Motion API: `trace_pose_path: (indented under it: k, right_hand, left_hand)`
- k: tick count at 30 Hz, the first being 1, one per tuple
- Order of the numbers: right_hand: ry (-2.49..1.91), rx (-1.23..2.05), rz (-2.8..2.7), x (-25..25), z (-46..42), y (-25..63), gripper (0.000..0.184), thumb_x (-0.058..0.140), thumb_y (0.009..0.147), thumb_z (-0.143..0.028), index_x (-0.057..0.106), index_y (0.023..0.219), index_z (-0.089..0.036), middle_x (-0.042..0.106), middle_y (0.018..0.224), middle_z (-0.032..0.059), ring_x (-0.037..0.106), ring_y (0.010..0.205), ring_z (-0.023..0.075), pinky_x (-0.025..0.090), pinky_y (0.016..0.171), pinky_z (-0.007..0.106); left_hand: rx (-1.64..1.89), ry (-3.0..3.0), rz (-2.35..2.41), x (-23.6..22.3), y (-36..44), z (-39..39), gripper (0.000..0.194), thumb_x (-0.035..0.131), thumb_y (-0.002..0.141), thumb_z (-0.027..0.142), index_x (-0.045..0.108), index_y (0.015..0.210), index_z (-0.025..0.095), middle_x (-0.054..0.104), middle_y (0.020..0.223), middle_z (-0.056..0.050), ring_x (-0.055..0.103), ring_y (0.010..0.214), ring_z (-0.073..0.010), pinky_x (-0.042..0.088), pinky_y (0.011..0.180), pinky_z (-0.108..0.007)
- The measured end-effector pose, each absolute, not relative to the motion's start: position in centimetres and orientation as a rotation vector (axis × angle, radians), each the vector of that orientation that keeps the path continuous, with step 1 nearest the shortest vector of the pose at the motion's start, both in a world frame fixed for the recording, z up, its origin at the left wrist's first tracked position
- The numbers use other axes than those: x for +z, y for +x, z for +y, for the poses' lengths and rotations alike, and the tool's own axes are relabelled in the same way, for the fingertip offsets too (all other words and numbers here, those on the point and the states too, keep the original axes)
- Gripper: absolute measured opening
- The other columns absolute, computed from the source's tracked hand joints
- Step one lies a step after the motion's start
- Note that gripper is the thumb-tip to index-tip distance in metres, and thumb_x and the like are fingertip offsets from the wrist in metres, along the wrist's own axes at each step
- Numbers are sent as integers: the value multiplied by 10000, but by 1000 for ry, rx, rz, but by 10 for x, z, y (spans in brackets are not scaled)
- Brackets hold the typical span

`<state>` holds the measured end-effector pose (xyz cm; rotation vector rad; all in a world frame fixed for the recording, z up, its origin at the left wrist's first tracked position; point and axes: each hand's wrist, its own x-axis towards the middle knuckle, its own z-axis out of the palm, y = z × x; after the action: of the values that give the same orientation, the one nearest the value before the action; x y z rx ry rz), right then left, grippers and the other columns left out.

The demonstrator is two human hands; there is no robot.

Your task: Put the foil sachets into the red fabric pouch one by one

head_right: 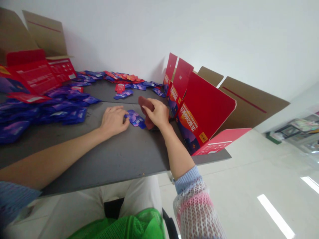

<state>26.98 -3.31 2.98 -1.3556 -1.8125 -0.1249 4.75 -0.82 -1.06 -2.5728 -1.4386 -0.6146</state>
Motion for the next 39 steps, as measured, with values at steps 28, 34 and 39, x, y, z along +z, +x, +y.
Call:
trace_pose_path:
  k: [28,34,39]
  right_hand:
    - [-979,566,-2337,20,-23,253,317,703,873,-308,708,1143,-142,737,1098,67,668,1000,202,485,936,334]
    - [-1330,105,-2302,2,-17,250,347,647,913,-308,690,1235,-189,690,1206,104,589,1153,245,401,1048,391]
    - [-1265,160,-2483,5,-22,243,357,678,858,-255,703,1209,-191,670,1220,88,576,1151,236,392,1042,376]
  left_hand:
    - [-190,-3013,-1160,-25,18,20,716,334,974,673,369,1585,300,338,1650,-69,291,1521,-283,182,1214,-492]
    - [-179,-2985,-1182,-27,19,17,719,296,987,668,359,1590,281,330,1651,-103,270,1530,-281,177,1210,-508]
    - [-159,-2973,-1236,-25,19,18,722,321,979,661,324,1604,299,320,1657,-81,260,1532,-278,165,1202,-479]
